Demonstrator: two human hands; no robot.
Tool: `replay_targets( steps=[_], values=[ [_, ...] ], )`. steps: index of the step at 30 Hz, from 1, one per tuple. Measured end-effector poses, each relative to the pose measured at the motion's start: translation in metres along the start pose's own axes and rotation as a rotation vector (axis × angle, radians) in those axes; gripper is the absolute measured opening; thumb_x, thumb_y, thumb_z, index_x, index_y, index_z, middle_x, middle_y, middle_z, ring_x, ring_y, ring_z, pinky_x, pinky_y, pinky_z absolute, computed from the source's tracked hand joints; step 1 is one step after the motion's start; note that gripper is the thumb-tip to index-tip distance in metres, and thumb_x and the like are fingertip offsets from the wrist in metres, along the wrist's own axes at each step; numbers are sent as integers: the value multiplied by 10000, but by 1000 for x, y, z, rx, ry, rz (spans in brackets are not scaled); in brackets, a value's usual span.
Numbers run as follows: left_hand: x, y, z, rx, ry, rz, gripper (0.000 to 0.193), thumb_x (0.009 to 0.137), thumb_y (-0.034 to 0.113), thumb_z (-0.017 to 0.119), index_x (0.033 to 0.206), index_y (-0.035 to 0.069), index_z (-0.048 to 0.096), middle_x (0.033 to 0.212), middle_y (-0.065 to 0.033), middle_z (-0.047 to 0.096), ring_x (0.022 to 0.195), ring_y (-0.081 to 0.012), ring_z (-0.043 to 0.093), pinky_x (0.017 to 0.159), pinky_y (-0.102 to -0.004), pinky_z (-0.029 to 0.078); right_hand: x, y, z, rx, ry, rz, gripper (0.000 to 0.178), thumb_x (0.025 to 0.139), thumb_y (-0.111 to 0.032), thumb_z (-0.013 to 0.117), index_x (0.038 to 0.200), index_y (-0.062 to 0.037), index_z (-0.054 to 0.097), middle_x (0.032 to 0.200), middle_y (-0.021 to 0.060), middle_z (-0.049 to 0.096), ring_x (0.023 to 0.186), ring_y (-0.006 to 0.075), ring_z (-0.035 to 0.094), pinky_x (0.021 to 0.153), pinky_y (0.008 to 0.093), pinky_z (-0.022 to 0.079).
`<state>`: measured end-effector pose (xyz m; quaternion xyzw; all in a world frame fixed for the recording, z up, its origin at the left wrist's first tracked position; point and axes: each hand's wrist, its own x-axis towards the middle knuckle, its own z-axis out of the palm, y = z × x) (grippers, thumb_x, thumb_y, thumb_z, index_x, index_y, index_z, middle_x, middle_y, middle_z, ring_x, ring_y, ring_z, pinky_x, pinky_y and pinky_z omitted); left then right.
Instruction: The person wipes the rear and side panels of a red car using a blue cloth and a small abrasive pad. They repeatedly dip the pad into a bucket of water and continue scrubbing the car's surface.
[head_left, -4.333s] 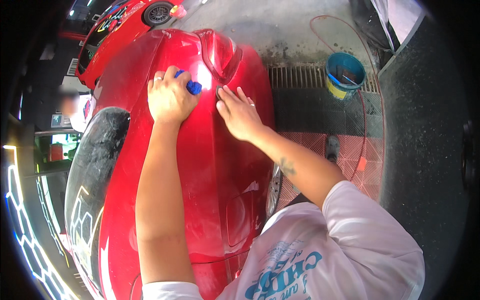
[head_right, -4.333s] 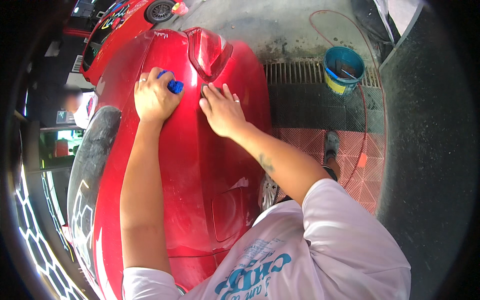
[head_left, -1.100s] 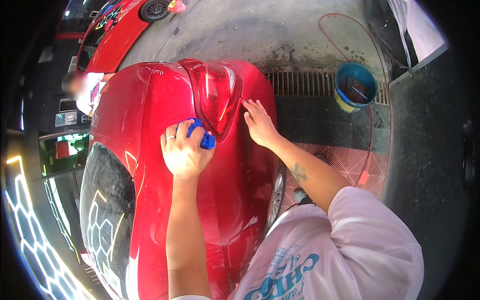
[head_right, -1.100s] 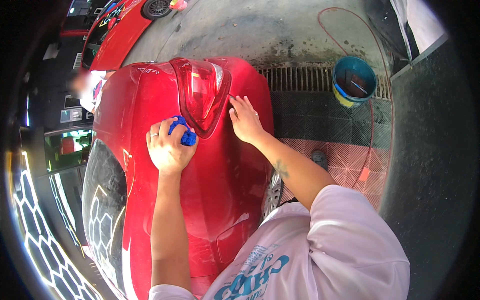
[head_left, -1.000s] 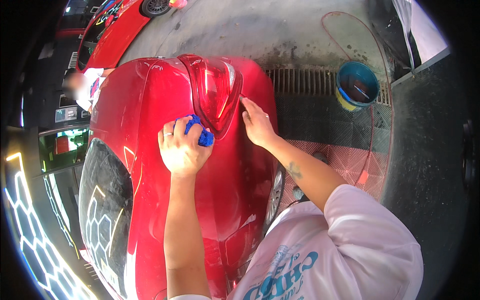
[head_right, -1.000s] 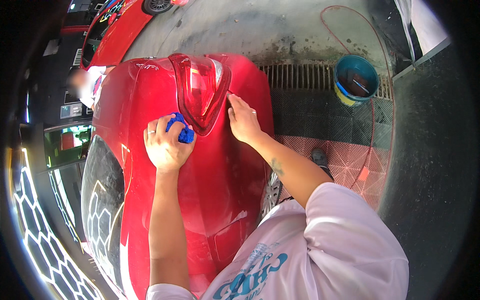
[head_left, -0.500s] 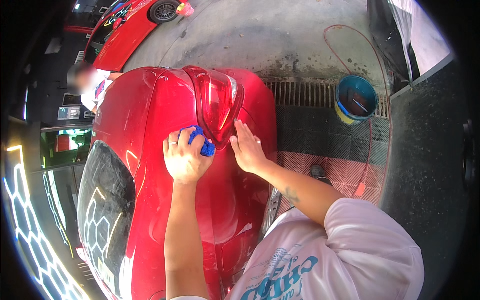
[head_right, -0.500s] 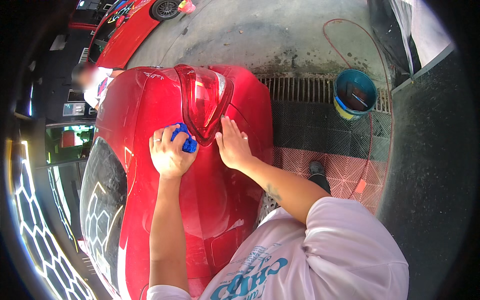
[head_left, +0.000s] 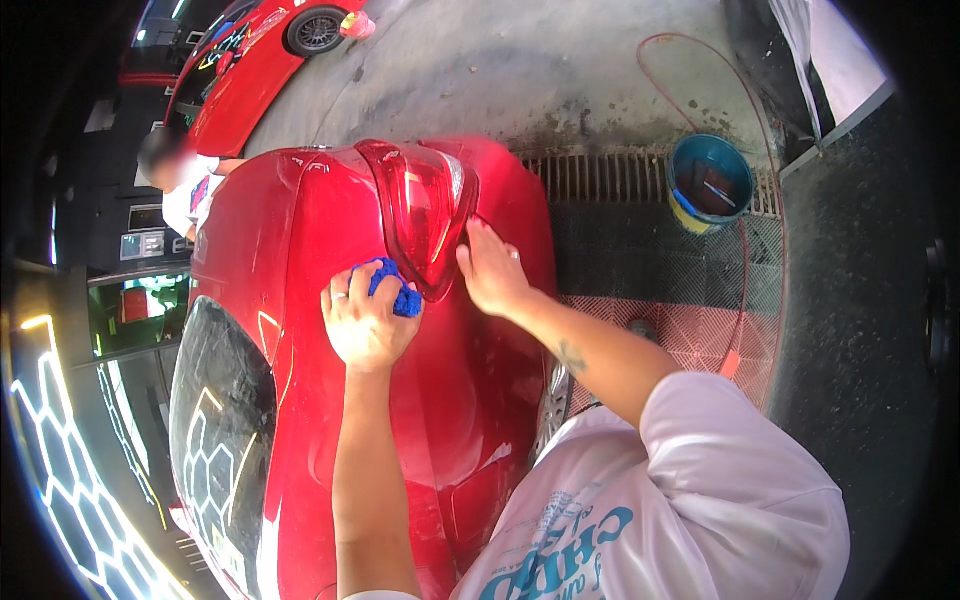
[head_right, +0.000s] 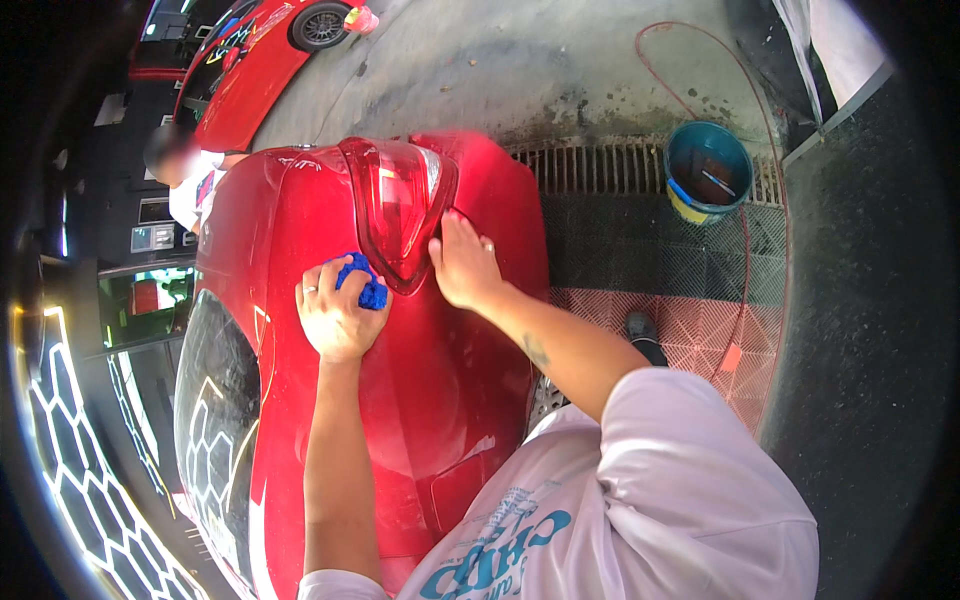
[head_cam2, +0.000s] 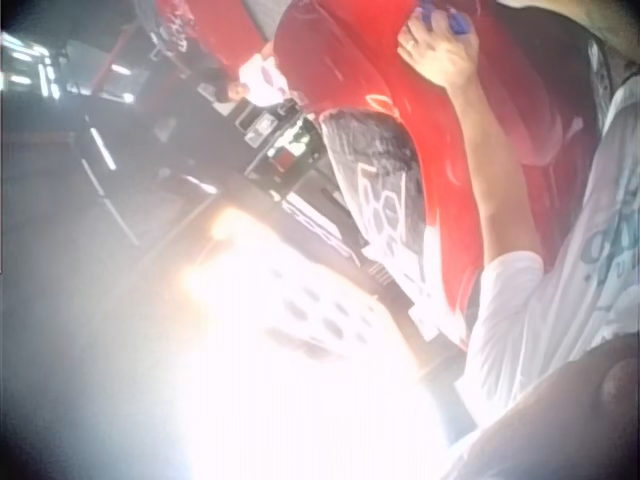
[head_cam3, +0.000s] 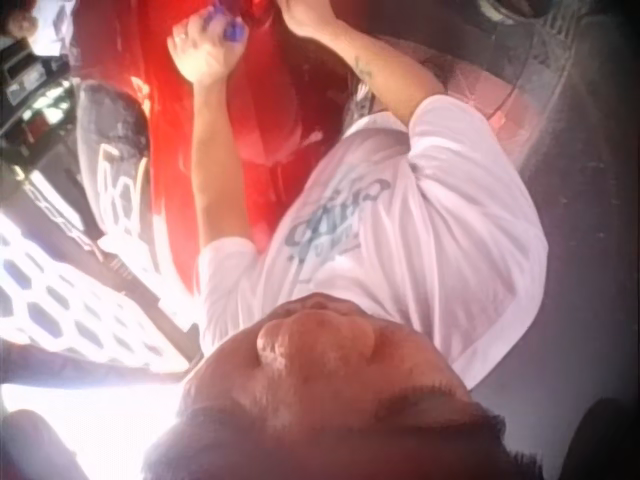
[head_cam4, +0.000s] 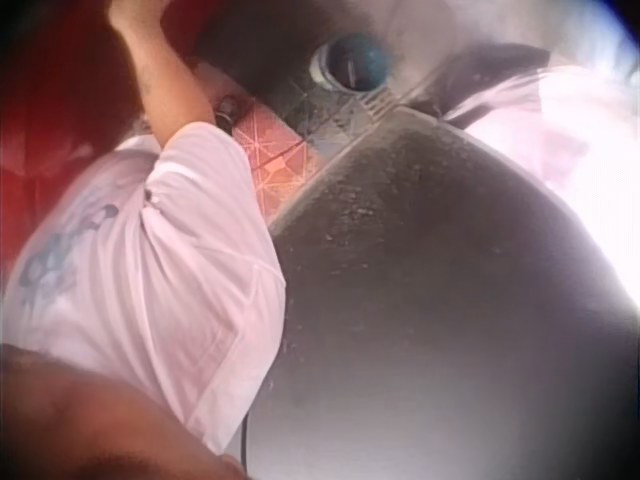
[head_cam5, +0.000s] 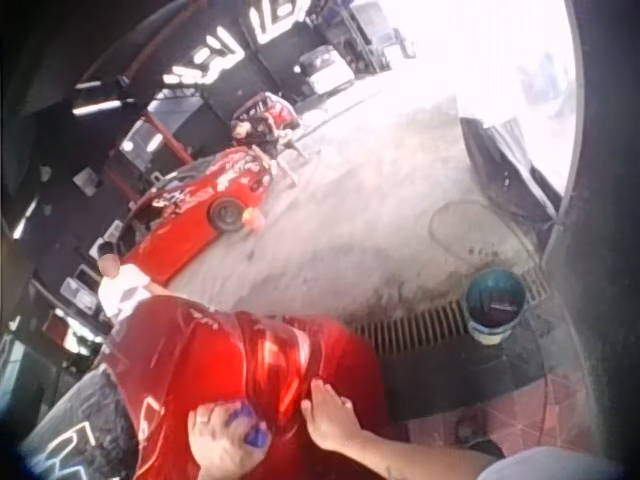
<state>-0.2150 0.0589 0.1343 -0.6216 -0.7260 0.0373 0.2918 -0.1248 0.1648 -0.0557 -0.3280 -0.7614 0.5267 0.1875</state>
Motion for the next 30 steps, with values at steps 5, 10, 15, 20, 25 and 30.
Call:
replay_targets(
  steps=[5,10,15,20,25,30],
  values=[
    [2,3,0,-15,-12,-17,193,688,257,882,789,184,735,1107,-34,744,1017,-295,672,894,-465,546,12,14,-6,-62,1,-52,656,1158,-360,407,1658,48,291,1723,288,340,1608,423,342,1244,643,341],
    [-1,0,-1,-14,2,-13,188,687,250,878,785,177,734,1108,-34,747,1010,-296,675,886,-463,548,-12,41,-10,-76,-97,-107,683,1132,-307,471,1697,0,241,1756,197,330,1632,393,305,1271,618,304],
    [6,2,0,-13,18,-6,180,698,258,872,781,184,730,1102,-33,745,1000,-298,677,886,-468,547,8,37,-1,-35,17,-146,683,1125,-291,489,1690,12,253,1750,219,328,1639,396,288,1274,617,297],
    [0,1,-2,-6,-15,-22,181,710,267,867,788,178,730,1093,-32,740,1004,-298,675,870,-462,547,-8,40,-5,-53,-24,-98,670,1119,-293,494,1663,45,299,1732,259,336,1641,401,279,1274,617,299],
    [5,3,-1,7,-26,-44,172,716,278,871,807,192,754,1100,-30,741,1010,-296,675,872,-463,547,18,31,3,-28,64,-164,680,1110,-296,513,1657,52,308,1726,253,351,1626,408,310,1268,618,309],
    [-1,0,-4,-8,0,-13,176,711,264,872,797,171,749,1097,-37,744,1008,-298,678,889,-467,552,-11,45,-3,-57,-31,-78,669,1112,-294,522,1650,54,329,1698,272,393,1615,429,322,1266,596,321]
  ],
)
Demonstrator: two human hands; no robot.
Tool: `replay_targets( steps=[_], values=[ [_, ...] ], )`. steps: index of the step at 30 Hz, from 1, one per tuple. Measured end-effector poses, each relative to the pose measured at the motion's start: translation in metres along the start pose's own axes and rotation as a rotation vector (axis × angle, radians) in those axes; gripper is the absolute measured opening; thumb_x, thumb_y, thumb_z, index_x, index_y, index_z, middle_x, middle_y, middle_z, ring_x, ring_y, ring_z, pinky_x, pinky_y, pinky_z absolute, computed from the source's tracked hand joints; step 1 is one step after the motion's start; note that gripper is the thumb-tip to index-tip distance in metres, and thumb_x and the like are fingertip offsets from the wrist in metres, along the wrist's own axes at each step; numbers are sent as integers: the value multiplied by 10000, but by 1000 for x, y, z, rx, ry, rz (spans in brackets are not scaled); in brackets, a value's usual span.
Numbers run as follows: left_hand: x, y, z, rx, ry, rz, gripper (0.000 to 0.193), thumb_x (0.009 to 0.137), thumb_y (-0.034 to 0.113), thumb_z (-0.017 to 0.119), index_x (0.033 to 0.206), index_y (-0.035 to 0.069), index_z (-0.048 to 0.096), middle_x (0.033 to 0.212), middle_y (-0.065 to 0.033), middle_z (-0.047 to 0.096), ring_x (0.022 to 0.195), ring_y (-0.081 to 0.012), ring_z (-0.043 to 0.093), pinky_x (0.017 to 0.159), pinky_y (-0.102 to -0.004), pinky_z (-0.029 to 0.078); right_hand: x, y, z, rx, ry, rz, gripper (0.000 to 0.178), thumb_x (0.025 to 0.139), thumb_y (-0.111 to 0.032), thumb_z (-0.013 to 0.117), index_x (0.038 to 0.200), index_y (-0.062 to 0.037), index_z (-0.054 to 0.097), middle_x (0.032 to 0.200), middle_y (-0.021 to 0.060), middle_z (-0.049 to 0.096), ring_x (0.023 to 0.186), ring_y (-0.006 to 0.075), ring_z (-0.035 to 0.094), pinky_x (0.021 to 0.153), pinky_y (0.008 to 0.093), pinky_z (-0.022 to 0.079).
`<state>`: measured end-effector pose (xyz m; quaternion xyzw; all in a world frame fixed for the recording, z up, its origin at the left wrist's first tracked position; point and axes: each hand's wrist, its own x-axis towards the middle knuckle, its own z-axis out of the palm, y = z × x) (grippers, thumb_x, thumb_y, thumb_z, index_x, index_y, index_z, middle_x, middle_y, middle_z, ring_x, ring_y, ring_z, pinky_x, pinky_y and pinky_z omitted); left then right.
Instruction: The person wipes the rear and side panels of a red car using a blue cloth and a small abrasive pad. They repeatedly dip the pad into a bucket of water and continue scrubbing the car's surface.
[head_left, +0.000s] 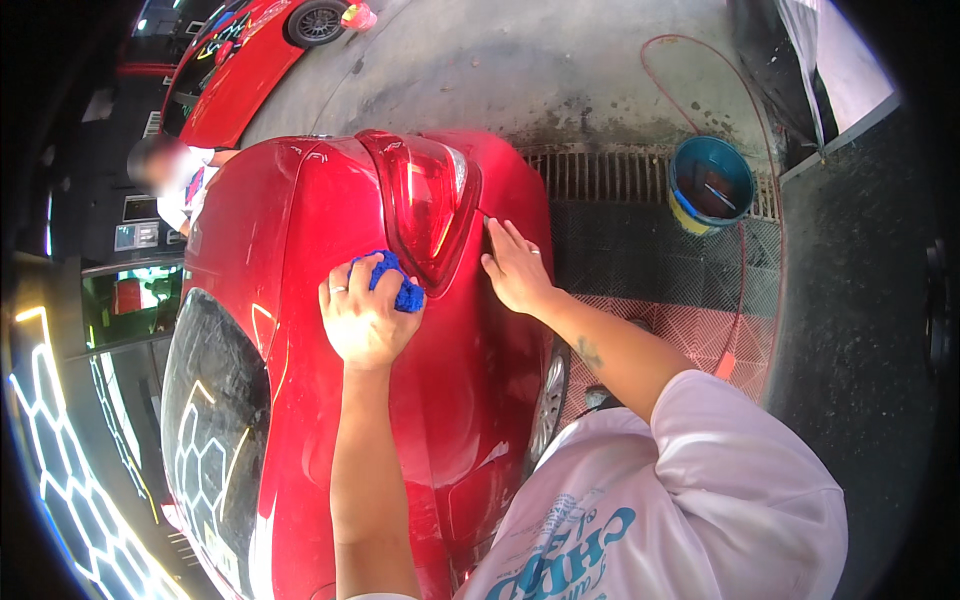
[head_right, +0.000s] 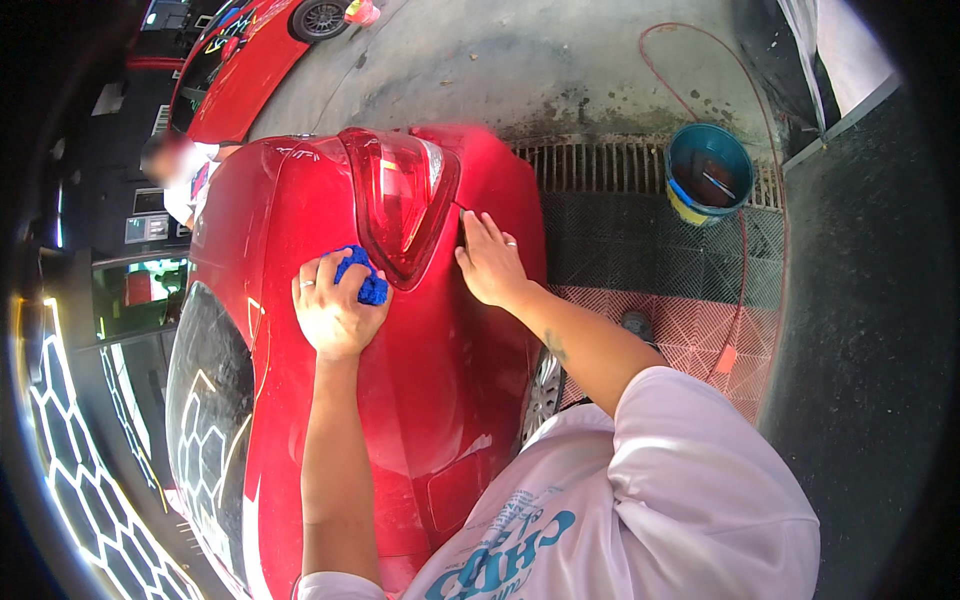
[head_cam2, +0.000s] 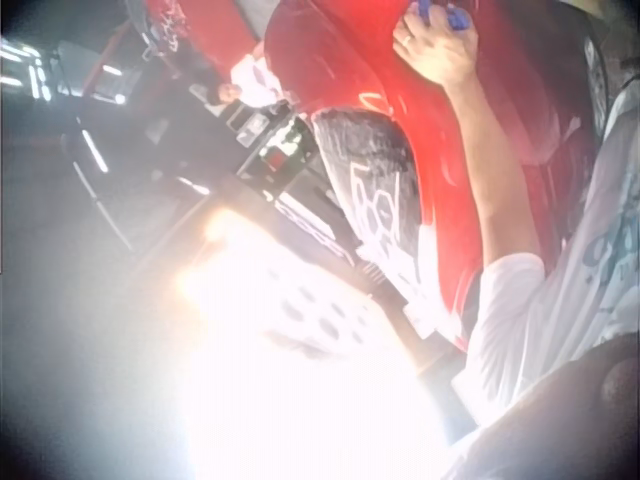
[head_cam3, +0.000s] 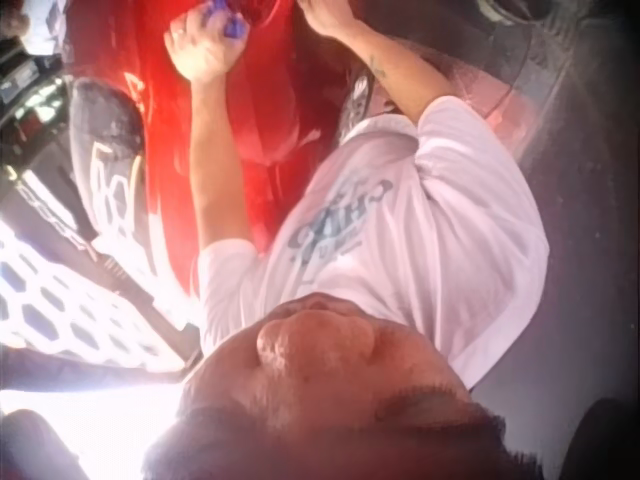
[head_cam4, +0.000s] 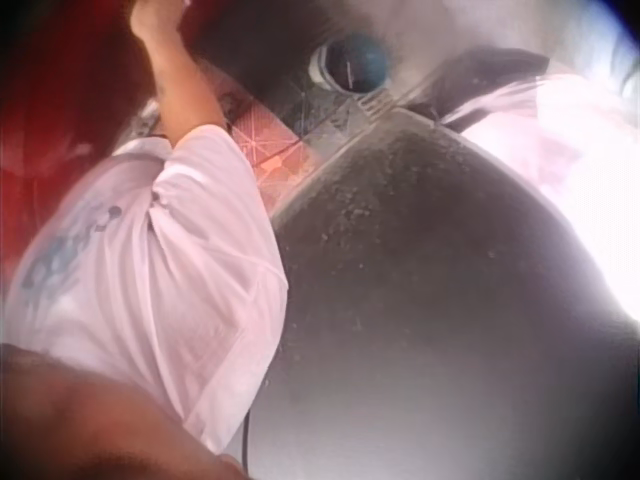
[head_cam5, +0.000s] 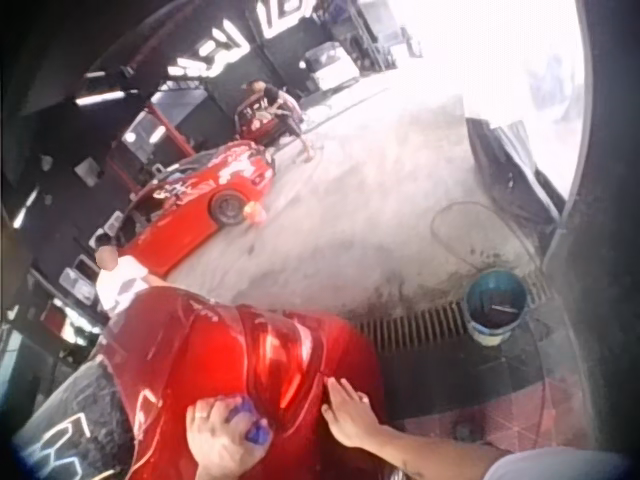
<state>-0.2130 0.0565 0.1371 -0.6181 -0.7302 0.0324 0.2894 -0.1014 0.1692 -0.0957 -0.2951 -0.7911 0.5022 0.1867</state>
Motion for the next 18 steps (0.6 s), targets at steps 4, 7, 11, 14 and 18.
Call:
replay_targets(
  steps=[4,7,11,14,18],
  values=[
    [10,4,1,-1,-26,-25,183,705,264,877,797,176,746,1110,-38,744,1013,-302,678,890,-474,550,34,-8,9,85,150,-82,668,1126,-337,496,1666,19,327,1700,251,405,1621,424,311,1270,597,311],
    [1,1,1,-13,-19,-2,187,704,263,876,799,168,745,1109,-41,744,1011,-301,678,880,-466,548,23,6,-1,265,79,14,656,1143,-380,453,1665,1,341,1697,234,420,1614,422,326,1262,595,324],
    [3,1,1,4,10,0,190,693,258,881,797,177,743,1108,-37,744,1009,-300,678,874,-461,545,13,6,-4,186,128,-11,588,1163,-378,404,1624,-13,419,1691,226,433,1589,425,372,1244,595,350],
    [4,2,2,-10,-4,3,187,695,258,877,792,186,734,1102,-30,742,1007,-293,676,875,-461,543,9,-9,14,243,180,26,591,1169,-370,398,1614,19,413,1699,260,399,1603,425,345,1240,615,341],
    [-1,0,2,-14,-23,-10,189,691,261,877,786,187,731,1088,-26,739,1014,-287,674,872,-460,540,-72,-63,32,143,71,-34,627,1173,-364,391,1652,34,325,1745,279,297,1617,427,323,1248,639,306]
  ],
)
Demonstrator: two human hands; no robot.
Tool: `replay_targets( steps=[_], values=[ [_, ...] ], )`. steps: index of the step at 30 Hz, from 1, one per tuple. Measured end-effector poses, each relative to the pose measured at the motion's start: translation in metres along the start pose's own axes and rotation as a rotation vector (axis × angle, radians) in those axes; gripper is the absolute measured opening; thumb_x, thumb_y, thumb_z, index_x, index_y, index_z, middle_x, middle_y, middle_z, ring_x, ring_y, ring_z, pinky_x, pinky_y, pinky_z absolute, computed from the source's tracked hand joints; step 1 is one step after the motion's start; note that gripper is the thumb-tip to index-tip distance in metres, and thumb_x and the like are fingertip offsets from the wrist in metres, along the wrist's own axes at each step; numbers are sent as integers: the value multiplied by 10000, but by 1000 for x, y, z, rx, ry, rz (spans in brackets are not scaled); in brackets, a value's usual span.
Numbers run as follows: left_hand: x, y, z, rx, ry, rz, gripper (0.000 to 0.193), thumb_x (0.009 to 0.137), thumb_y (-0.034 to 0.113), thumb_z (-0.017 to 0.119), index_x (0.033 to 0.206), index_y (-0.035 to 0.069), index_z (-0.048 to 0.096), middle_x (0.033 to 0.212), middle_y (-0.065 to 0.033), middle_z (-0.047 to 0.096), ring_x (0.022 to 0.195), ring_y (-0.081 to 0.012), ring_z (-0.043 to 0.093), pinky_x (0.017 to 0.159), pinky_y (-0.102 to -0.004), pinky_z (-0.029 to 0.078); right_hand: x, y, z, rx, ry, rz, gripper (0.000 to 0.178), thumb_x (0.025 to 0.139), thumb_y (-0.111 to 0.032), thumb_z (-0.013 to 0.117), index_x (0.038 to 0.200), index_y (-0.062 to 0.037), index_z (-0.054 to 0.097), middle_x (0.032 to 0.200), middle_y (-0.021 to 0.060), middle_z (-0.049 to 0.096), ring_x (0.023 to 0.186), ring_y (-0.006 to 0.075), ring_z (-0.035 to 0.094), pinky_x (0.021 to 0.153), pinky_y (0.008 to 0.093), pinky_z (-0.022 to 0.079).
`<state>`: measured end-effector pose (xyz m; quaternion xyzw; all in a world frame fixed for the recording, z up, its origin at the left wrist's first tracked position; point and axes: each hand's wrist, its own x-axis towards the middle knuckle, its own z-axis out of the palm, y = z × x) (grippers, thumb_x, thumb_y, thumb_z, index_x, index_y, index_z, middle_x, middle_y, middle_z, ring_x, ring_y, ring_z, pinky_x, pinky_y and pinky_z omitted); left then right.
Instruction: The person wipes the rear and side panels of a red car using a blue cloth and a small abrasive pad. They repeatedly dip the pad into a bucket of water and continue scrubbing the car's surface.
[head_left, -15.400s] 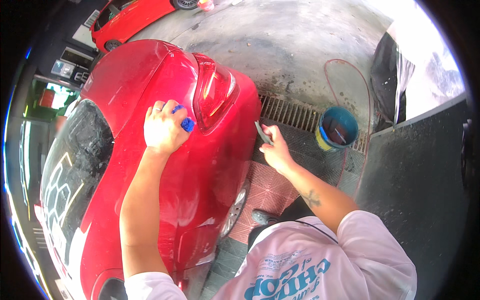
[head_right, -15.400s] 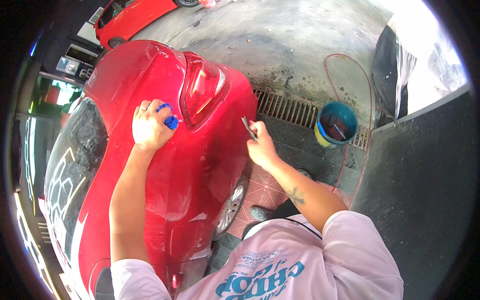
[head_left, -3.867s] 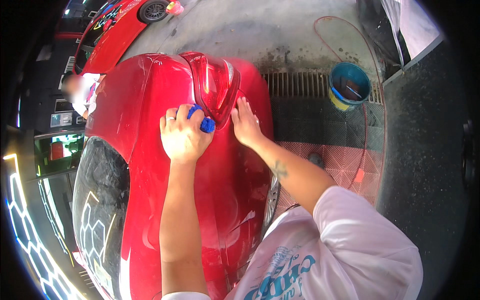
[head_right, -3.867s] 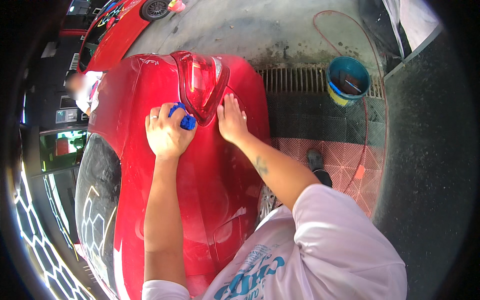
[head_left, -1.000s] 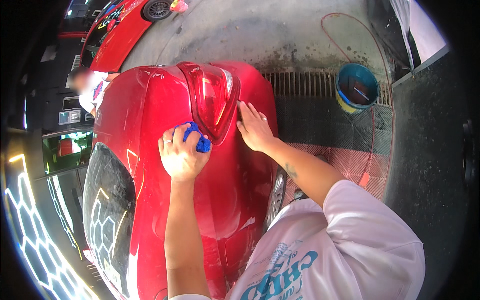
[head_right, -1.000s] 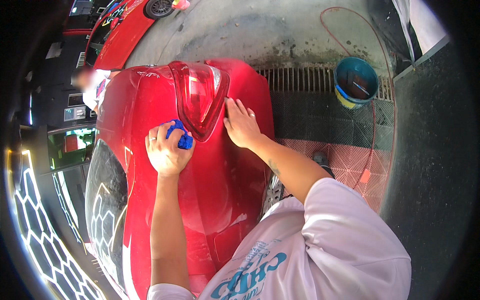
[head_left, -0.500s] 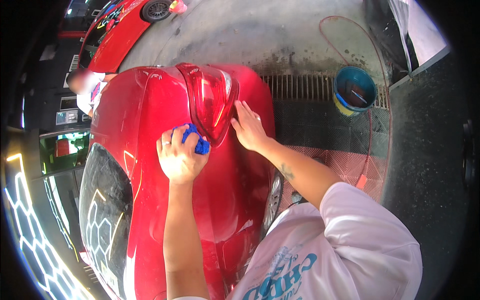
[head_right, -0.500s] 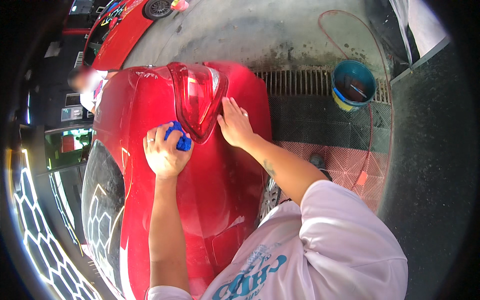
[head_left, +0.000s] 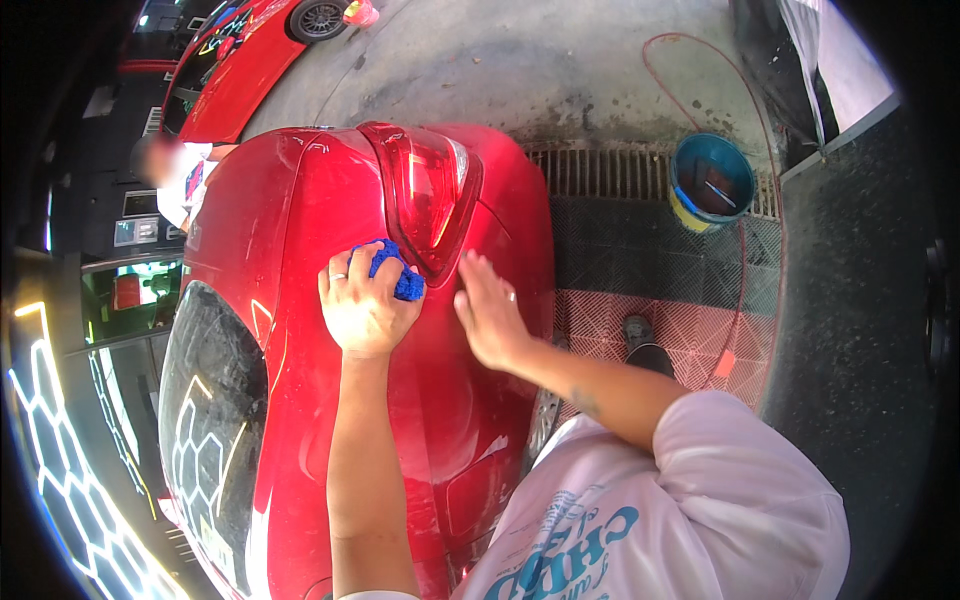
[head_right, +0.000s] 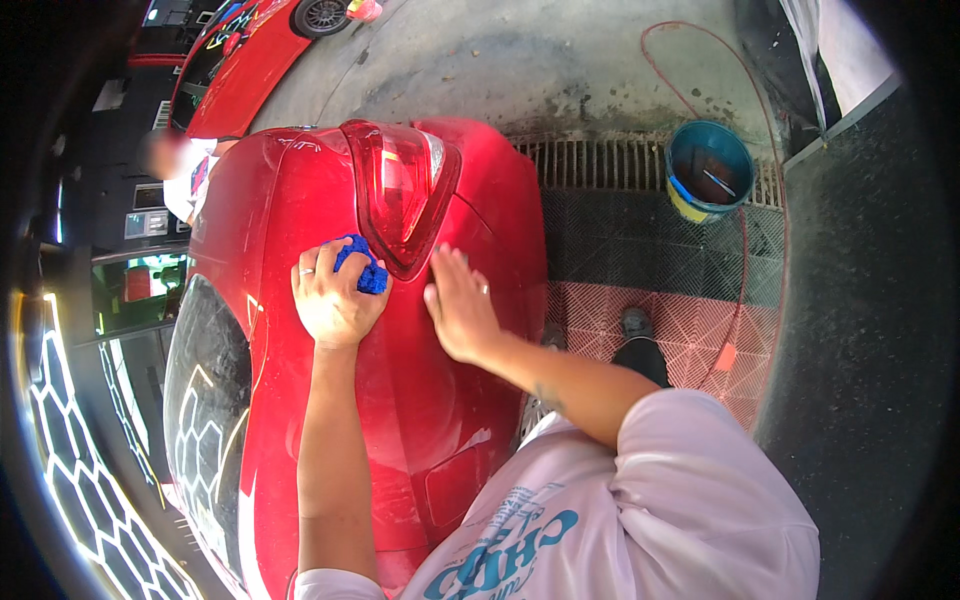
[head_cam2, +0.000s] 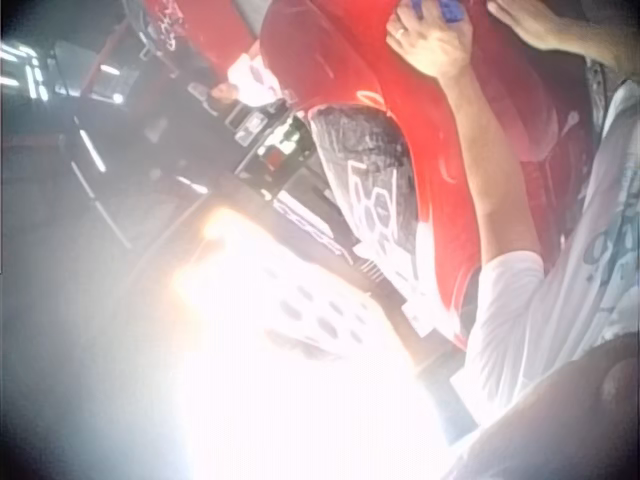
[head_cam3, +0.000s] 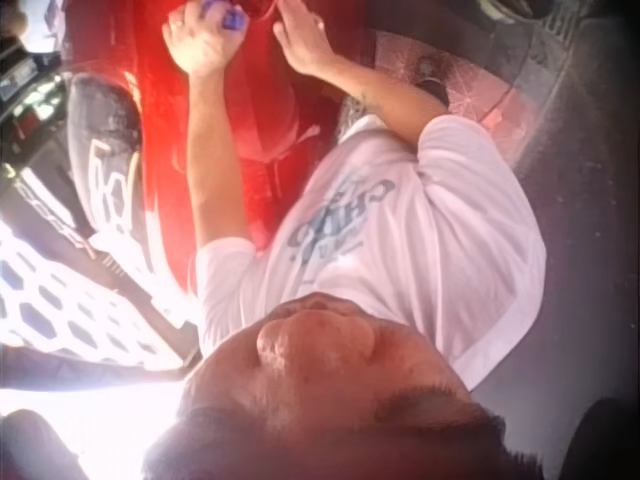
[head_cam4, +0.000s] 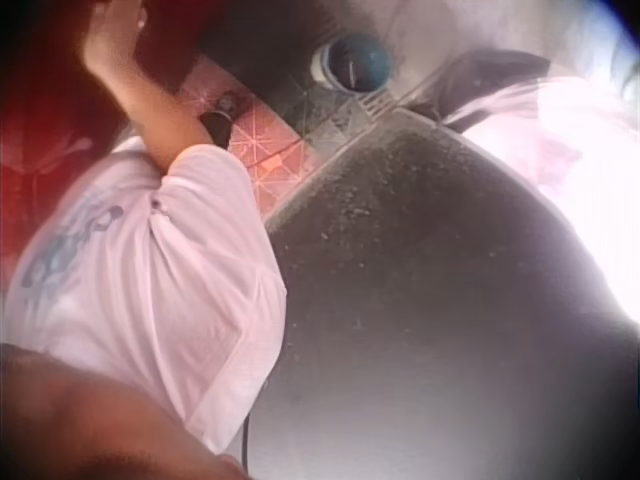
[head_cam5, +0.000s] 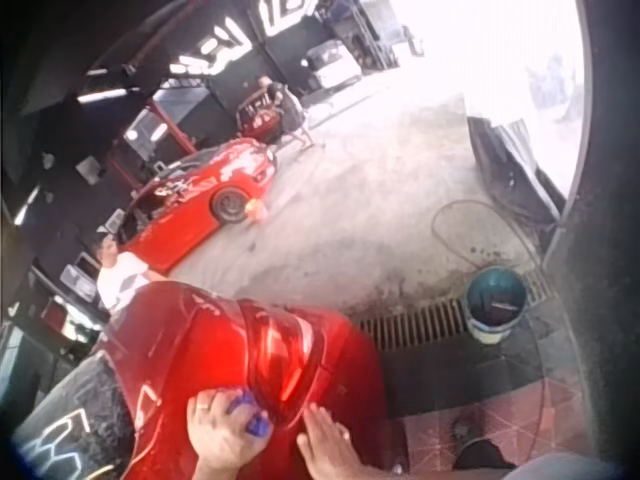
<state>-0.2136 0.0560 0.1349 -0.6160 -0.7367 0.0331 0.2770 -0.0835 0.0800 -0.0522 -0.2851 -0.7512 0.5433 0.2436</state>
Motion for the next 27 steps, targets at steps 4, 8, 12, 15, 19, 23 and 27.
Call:
replay_targets(
  steps=[4,8,12,15,19,23,27],
  values=[
    [4,0,-3,-9,22,5,192,684,266,879,777,185,732,1084,-26,738,1017,-282,673,874,-462,538,27,11,0,-83,80,47,607,1168,-360,415,1643,15,365,1733,269,340,1600,423,361,1231,638,324],
    [7,2,-3,-14,14,8,184,694,266,874,776,179,735,1079,-19,740,1012,-279,677,872,-463,538,90,38,-8,5,202,69,583,1163,-354,431,1602,29,412,1653,287,462,1545,456,429,1217,611,356],
    [-1,-3,-2,-14,5,-2,176,704,267,870,782,177,740,1079,-11,743,1012,-280,680,869,-462,540,8,9,8,14,67,22,626,1167,-375,412,1643,27,360,1738,282,321,1612,443,326,1243,653,307],
    [3,0,-2,-7,-1,-7,179,701,270,871,781,178,740,1090,-15,747,1017,-284,681,886,-463,544,35,17,-3,-30,92,99,620,1166,-372,417,1648,14,360,1752,263,306,1618,434,321,1245,652,310],
    [8,2,-2,-11,2,1,180,701,272,870,788,180,741,1092,-19,747,1014,-289,682,899,-464,547,81,32,-15,48,43,127,636,1165,-385,404,1664,2,336,1750,263,310,1609,451,329,1266,632,305],
    [-4,-2,-3,0,-14,-6,189,693,266,876,815,183,758,1101,-20,749,1023,-289,682,895,-468,545,-9,-32,-16,51,-219,104,675,1174,-432,327,1702,-19,260,1798,234,189,1666,437,188,1263,707,260],
    [2,-1,-3,-6,-7,14,198,685,266,878,830,186,770,1118,-18,754,1034,-285,684,890,-468,544,69,13,-19,4,-17,196,641,1170,-388,395,1688,-28,279,1795,208,228,1634,510,213,1229,746,286]
  ],
)
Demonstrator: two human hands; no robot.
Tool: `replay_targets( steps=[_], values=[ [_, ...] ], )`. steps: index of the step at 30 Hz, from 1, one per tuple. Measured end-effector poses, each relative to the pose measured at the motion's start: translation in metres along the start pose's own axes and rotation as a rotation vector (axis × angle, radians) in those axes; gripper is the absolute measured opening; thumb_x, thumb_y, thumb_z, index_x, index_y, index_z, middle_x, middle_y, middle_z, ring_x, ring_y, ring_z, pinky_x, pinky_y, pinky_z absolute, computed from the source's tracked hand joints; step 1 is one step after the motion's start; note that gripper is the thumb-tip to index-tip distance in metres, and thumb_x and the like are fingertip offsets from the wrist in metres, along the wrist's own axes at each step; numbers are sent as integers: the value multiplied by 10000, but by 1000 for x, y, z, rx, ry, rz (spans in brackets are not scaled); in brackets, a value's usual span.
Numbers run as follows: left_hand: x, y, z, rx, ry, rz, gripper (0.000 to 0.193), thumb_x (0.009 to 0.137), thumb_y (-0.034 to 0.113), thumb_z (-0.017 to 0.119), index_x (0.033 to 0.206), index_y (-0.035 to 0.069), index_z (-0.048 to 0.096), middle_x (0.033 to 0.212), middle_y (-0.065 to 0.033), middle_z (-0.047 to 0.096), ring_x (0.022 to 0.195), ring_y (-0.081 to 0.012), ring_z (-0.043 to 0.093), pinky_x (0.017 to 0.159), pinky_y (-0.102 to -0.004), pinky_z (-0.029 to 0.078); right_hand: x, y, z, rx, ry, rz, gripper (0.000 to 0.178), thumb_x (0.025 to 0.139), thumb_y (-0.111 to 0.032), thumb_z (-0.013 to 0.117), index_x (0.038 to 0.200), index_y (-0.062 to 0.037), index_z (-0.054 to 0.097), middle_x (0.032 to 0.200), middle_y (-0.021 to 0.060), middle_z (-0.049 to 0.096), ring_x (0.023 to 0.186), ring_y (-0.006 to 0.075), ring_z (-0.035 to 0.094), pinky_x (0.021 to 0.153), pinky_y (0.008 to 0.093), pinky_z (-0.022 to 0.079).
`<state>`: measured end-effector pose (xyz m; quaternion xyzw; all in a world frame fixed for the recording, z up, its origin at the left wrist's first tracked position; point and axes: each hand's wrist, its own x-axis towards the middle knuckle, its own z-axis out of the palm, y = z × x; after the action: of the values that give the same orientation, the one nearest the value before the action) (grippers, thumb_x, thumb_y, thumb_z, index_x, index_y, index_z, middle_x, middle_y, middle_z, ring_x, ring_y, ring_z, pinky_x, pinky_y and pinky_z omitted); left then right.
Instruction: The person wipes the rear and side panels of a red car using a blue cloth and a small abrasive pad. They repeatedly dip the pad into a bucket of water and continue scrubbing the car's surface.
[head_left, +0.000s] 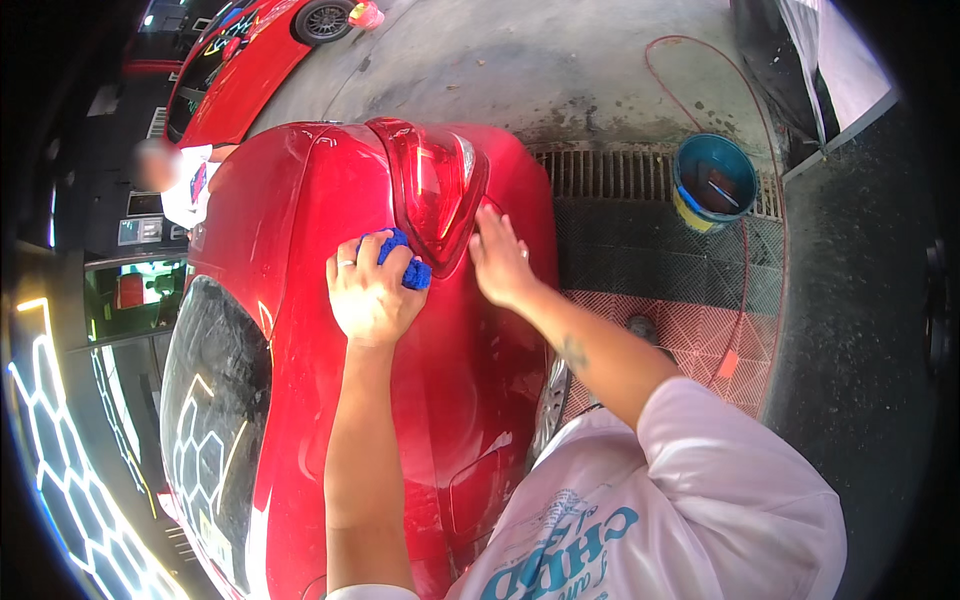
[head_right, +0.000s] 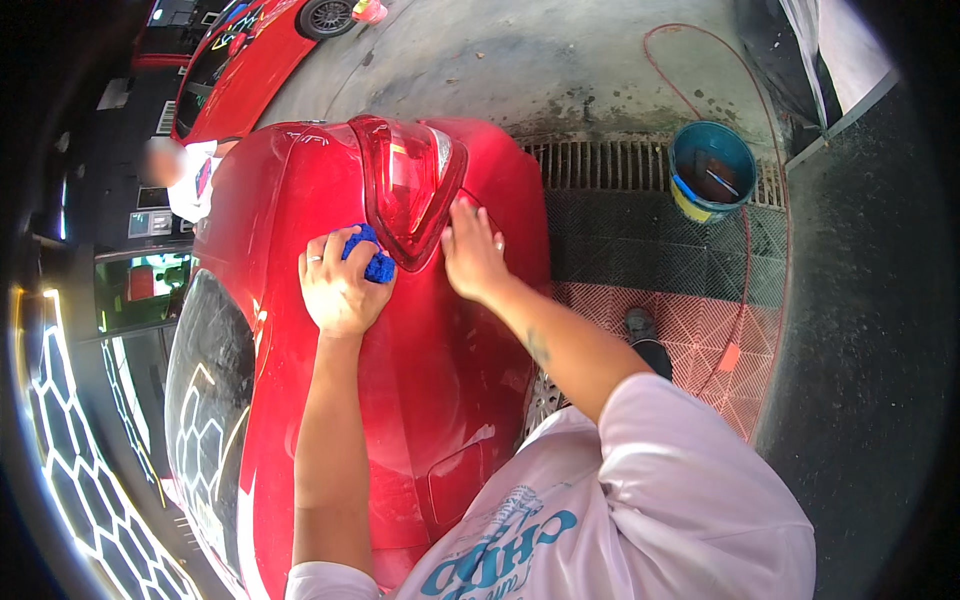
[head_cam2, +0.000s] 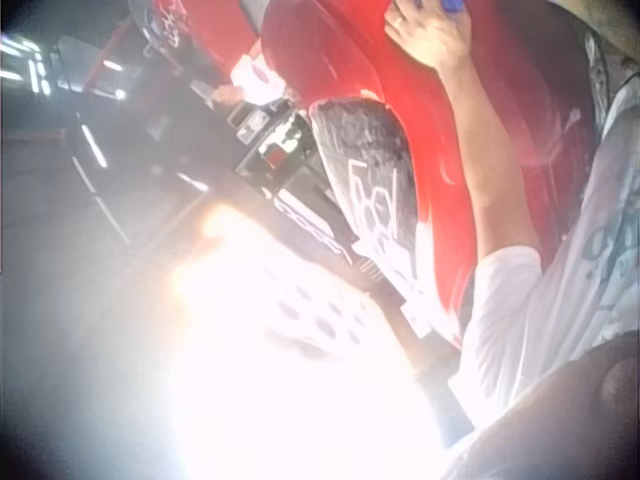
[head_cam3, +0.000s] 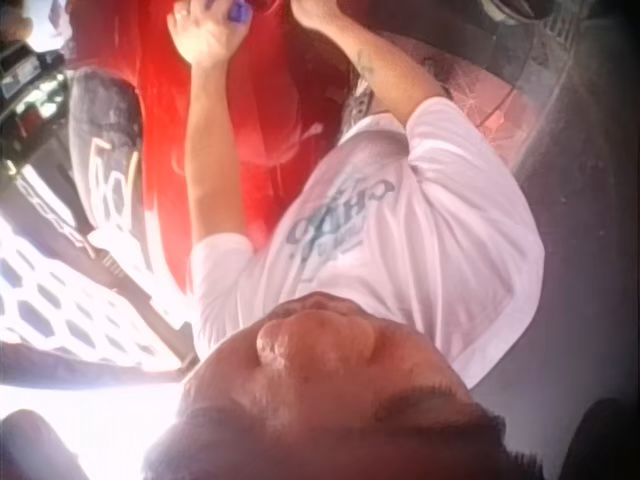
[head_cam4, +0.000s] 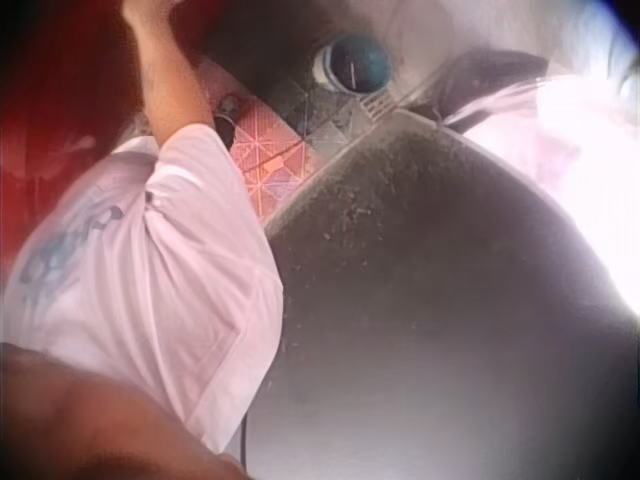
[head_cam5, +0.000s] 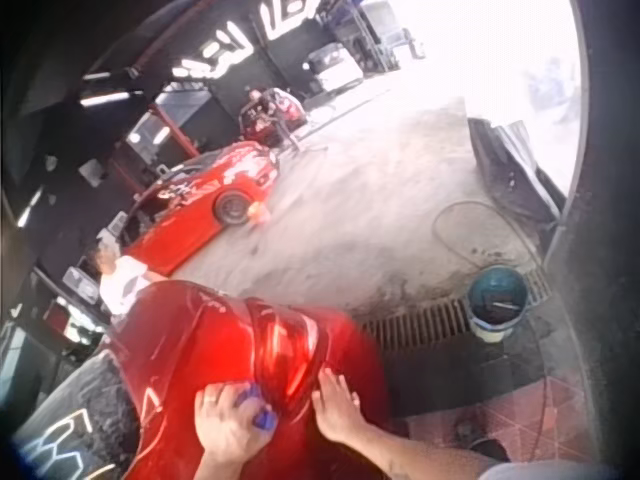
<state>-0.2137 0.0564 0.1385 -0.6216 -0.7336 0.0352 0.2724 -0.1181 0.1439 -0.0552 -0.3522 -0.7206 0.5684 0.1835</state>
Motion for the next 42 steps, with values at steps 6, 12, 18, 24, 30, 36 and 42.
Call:
replay_targets(
  steps=[6,12,18,24,30,36,42],
  values=[
    [-4,-3,2,-9,-13,-27,177,698,270,854,832,190,772,1129,-20,759,1047,-294,683,881,-484,547,-59,-16,5,22,-237,-57,690,1168,-422,364,1728,-56,196,1818,213,125,1654,509,145,1250,740,255],
    [0,-4,1,-5,-16,-2,192,697,252,870,860,195,786,1142,-17,752,1070,-294,677,895,-484,546,0,7,-3,-28,-38,-3,657,1166,-380,369,1689,1,253,1793,227,219,1628,538,202,1246,746,241],
    [-10,-5,2,9,-16,-17,201,699,253,869,870,195,781,1134,-13,751,1067,-298,677,895,-486,547,-137,-45,23,-131,-134,-278,646,1152,-335,420,1678,19,292,1789,226,228,1627,514,231,1240,715,284],
    [-6,-1,0,-41,-20,-25,179,710,264,857,857,195,783,1094,-8,745,1031,-304,676,894,-490,546,-137,-43,30,-108,-43,-276,658,1162,-360,395,1687,18,275,1787,238,222,1629,509,226,1272,667,272],
    [-23,-4,-11,-163,-64,-75,226,749,357,856,888,190,796,1082,-38,734,1044,-324,665,889,-497,527,-112,-57,39,-150,-40,-301,667,1170,-382,377,1695,14,260,1789,255,190,1639,513,169,1290,659,241],
    [-70,6,-62,-122,-220,-87,321,761,255,821,1075,195,789,1269,-84,675,1290,-339,587,1073,-532,455,-231,-39,54,-60,-230,-563,627,1173,-345,387,1691,1,314,1757,275,295,1630,506,238,1319,562,236],
    [-185,46,-101,-175,-35,-238,384,735,279,845,1102,218,751,1406,-70,631,1384,-351,529,1160,-585,405,-183,-15,-61,-77,-429,-617,498,1134,-210,505,1590,-8,507,1640,237,511,1550,392,454,1282,468,350]
  ],
)
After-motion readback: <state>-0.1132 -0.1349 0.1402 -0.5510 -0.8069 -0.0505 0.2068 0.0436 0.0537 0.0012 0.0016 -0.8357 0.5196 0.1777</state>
